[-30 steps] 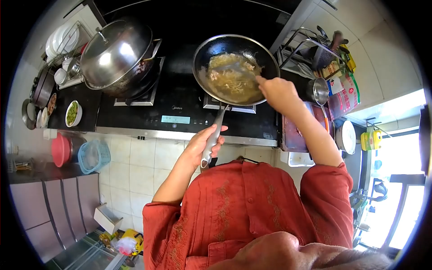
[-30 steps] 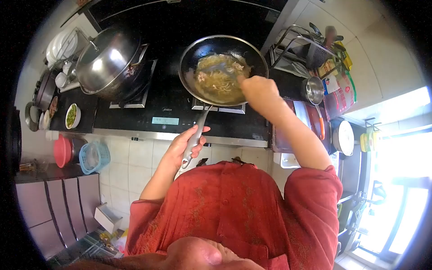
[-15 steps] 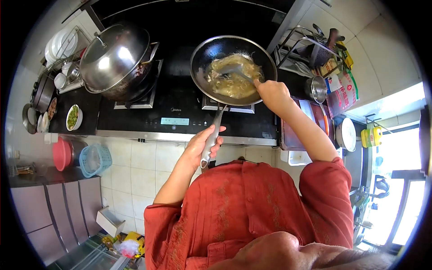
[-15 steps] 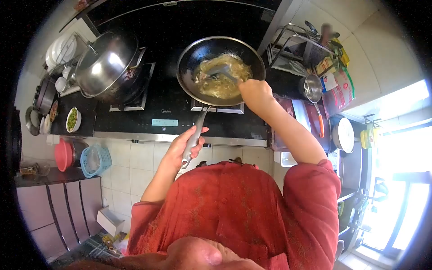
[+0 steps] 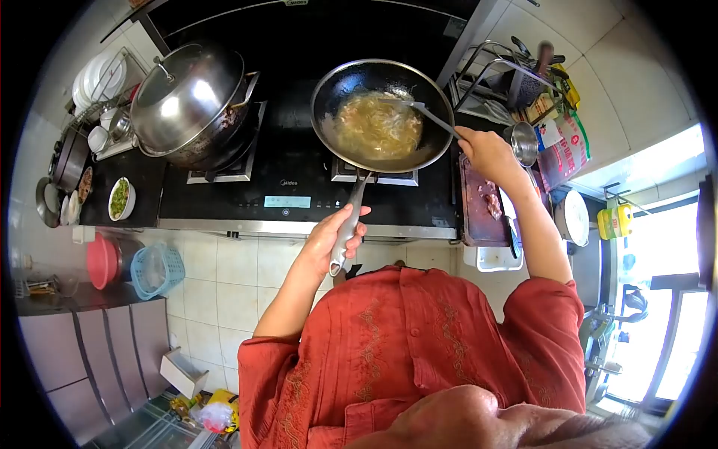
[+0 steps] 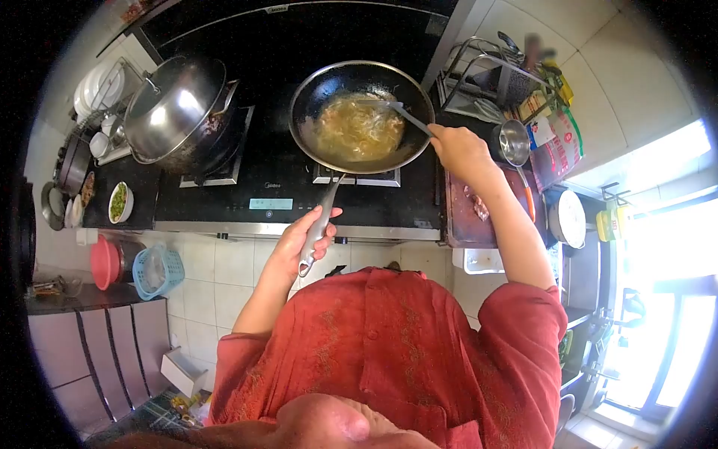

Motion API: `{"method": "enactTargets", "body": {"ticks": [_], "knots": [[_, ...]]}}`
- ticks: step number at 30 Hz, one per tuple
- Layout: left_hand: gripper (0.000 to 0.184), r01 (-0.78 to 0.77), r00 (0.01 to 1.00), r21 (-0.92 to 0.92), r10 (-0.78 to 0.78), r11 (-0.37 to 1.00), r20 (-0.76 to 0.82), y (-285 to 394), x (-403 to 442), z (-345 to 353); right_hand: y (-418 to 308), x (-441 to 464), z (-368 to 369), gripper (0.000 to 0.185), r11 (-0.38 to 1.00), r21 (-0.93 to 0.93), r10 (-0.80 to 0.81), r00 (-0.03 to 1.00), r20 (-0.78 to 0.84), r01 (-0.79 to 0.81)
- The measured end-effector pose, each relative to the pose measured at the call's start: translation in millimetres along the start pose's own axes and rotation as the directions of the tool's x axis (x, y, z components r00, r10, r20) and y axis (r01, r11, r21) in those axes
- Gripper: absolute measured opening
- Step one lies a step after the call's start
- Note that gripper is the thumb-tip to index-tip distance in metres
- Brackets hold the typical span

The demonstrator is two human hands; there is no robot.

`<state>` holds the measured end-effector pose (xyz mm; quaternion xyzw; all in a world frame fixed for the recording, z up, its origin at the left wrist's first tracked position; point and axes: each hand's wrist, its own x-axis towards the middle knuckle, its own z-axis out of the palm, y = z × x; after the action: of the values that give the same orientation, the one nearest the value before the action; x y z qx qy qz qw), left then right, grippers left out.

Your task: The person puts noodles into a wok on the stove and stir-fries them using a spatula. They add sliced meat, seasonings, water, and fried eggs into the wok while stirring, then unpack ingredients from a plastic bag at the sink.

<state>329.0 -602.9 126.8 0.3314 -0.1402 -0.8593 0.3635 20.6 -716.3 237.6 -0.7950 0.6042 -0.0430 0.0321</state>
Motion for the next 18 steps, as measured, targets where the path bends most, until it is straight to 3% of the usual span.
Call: {"method": "enactTargets", "body": {"ticks": [2, 4, 11, 13, 14, 18], "knots": [[0.043, 0.006, 1.0, -0.001, -0.006, 1.0, 0.013, 0, 0, 0, 3, 1, 11, 0.027, 1.0, 0.003, -0.013, 0.999, -0.035, 0.013], [0.044, 0.002, 1.0, 0.022, -0.001, 1.0, -0.013, -1, 1, 1, -6, 0, 22, 0.024, 0.998, -0.058, 0.013, 0.996, 0.083, -0.008], [0.043, 0.016, 1.0, 0.025, -0.016, 1.0, 0.003, 1, 1, 0, -42, -23, 29, 0.022, 0.995, -0.046, -0.08, 0.983, 0.166, 0.088], [0.043, 0.002, 1.0, 0.027, -0.002, 1.0, 0.007, 0, 3, -1, -36, -2, 49, 0.023, 0.99, 0.012, -0.139, 0.99, 0.033, 0.139], [0.043, -0.001, 1.0, 0.033, 0.0, 0.999, 0.011, -1, 3, 0, -37, 2, 47, 0.026, 0.995, 0.053, -0.084, 0.994, 0.075, 0.08], [0.043, -0.004, 1.0, 0.019, 0.004, 1.0, 0.013, 1, 3, -3, -9, -3, 23, 0.033, 0.96, 0.239, -0.152, 0.988, 0.015, 0.144]]}}
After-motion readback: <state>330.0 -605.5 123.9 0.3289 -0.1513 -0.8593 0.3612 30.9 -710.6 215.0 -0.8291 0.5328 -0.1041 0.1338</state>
